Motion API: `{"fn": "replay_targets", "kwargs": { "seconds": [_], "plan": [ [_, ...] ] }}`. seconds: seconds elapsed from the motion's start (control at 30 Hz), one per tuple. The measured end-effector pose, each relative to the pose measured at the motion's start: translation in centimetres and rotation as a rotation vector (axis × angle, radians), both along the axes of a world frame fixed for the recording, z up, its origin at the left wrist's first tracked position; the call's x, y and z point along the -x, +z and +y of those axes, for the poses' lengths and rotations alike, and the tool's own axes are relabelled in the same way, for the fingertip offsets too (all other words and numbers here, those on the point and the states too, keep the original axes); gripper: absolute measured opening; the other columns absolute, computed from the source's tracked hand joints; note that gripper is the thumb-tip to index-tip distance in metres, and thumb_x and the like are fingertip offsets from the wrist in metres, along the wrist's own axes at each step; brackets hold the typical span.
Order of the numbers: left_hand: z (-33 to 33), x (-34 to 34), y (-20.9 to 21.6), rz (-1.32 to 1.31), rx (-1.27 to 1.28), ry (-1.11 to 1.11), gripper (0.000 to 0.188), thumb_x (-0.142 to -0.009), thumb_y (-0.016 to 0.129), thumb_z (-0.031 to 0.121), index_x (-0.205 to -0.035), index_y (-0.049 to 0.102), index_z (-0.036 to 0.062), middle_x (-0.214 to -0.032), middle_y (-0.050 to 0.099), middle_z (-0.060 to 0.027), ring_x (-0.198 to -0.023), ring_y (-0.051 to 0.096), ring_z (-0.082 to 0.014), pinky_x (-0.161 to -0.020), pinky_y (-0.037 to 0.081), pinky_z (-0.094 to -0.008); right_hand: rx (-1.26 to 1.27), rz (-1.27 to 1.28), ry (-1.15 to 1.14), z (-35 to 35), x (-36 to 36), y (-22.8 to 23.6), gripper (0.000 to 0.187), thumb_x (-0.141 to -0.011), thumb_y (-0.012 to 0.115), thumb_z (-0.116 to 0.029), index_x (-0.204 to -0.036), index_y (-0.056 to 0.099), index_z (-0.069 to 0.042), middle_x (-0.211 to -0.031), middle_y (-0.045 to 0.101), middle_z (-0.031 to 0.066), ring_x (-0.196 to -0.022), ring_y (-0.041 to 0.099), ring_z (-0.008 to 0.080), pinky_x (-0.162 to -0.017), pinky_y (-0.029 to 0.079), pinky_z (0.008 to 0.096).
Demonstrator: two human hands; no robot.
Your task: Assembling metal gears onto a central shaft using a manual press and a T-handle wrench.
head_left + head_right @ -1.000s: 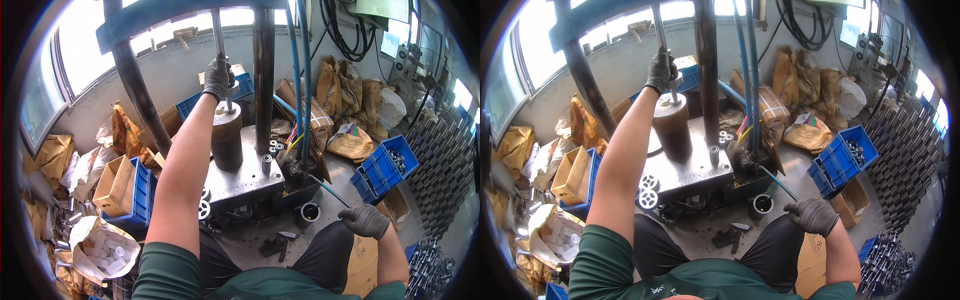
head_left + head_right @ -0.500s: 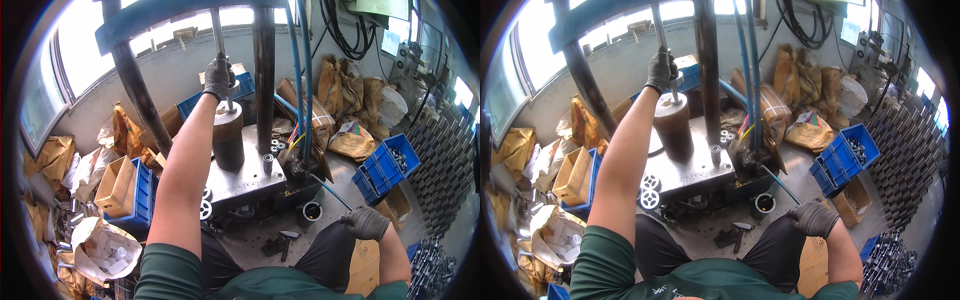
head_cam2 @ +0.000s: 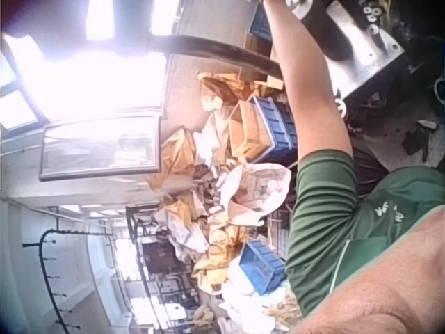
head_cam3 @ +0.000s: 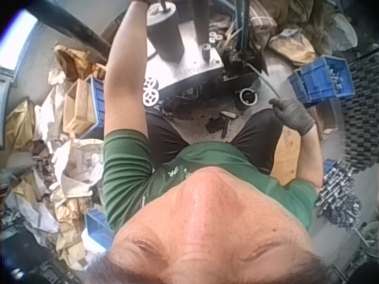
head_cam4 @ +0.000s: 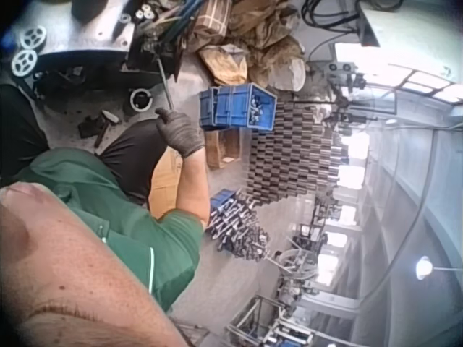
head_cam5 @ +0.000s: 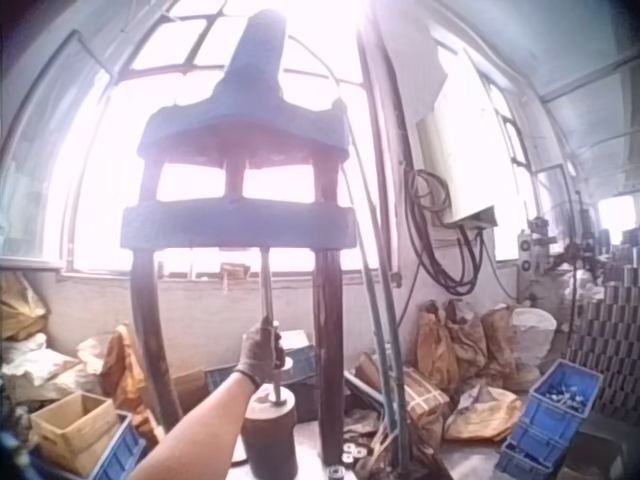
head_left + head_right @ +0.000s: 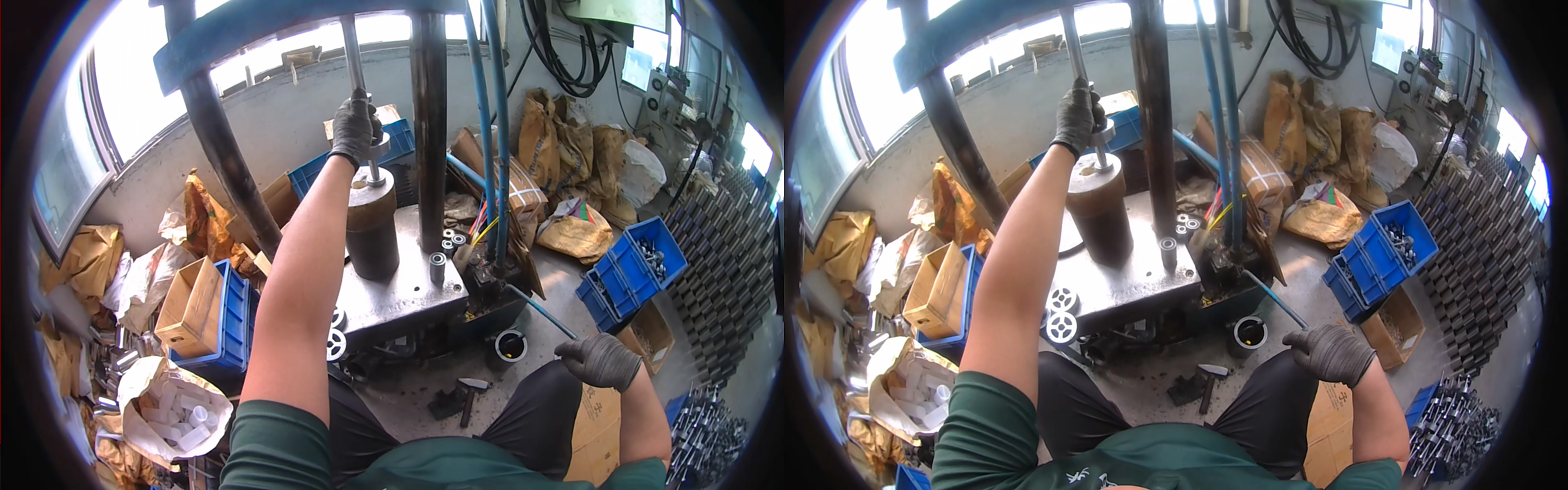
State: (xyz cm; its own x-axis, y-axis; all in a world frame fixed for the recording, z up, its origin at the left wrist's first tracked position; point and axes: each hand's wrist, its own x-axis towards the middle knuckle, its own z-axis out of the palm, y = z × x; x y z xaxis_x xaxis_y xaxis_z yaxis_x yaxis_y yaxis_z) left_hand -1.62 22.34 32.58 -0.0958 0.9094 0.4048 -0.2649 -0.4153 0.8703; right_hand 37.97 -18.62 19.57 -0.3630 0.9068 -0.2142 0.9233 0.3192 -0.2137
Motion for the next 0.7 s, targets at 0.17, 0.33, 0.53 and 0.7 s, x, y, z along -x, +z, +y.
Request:
{"fn": "replay_targets", "kwargs": {
  "seconds": [0.17, 0.33, 0.53, 0.7],
  "plan": [
    [-0.3, -0.3, 0.2, -0.022, 0.006, -0.030, 0.051, -0.108, 0.051, 0.053, -0.090, 0.056, 0.0053, -0.057, 0.046, -0.0026, -0.041, 0.045, -0.0153, -0.040, 0.036, -0.0320, 0.016, -0.054, 0.006, -0.3, -0.2, -0.1, 0.033, -0.094, 0.062, -0.026, -0.118, 0.076, -0.009, -0.097, 0.076, 0.0180, -0.093, 0.072, 0.0382, -0.088, 0.057, 0.0477],
    [0.0, -0.1, -0.1, 0.004, -0.022, 0.007, 0.052, -0.108, 0.051, 0.054, -0.092, 0.055, 0.0048, -0.057, 0.046, -0.0030, -0.042, 0.045, -0.0156, -0.040, 0.035, -0.0319, -0.033, 0.009, 0.006, 0.5, -0.5, 0.1, 0.032, -0.094, 0.064, -0.023, -0.117, 0.074, -0.005, -0.099, 0.075, 0.0190, -0.091, 0.072, 0.0386, -0.085, 0.058, 0.0462],
    [0.0, -0.1, -0.1, -0.004, -0.005, -0.021, 0.055, -0.108, 0.049, 0.056, -0.093, 0.055, 0.0040, -0.057, 0.047, -0.0034, -0.041, 0.045, -0.0164, -0.040, 0.036, -0.0326, -0.788, 0.244, -0.200, 6.6, 2.1, 4.6, 0.018, -0.093, 0.065, -0.014, -0.108, 0.071, -0.004, -0.098, 0.072, 0.0215, -0.088, 0.070, 0.0412, -0.080, 0.057, 0.0480],
    [0.3, 0.2, -0.1, 0.008, -0.003, 0.000, 0.053, -0.107, 0.050, 0.055, -0.095, 0.056, 0.0033, -0.057, 0.048, -0.0046, -0.042, 0.047, -0.0171, -0.040, 0.036, -0.0330, -1.095, 0.377, -0.177, 16.7, 2.0, 8.3, 0.022, -0.096, 0.065, -0.015, -0.113, 0.071, -0.002, -0.102, 0.075, 0.0212, -0.096, 0.073, 0.0392, -0.084, 0.059, 0.0449]
  ]
}}
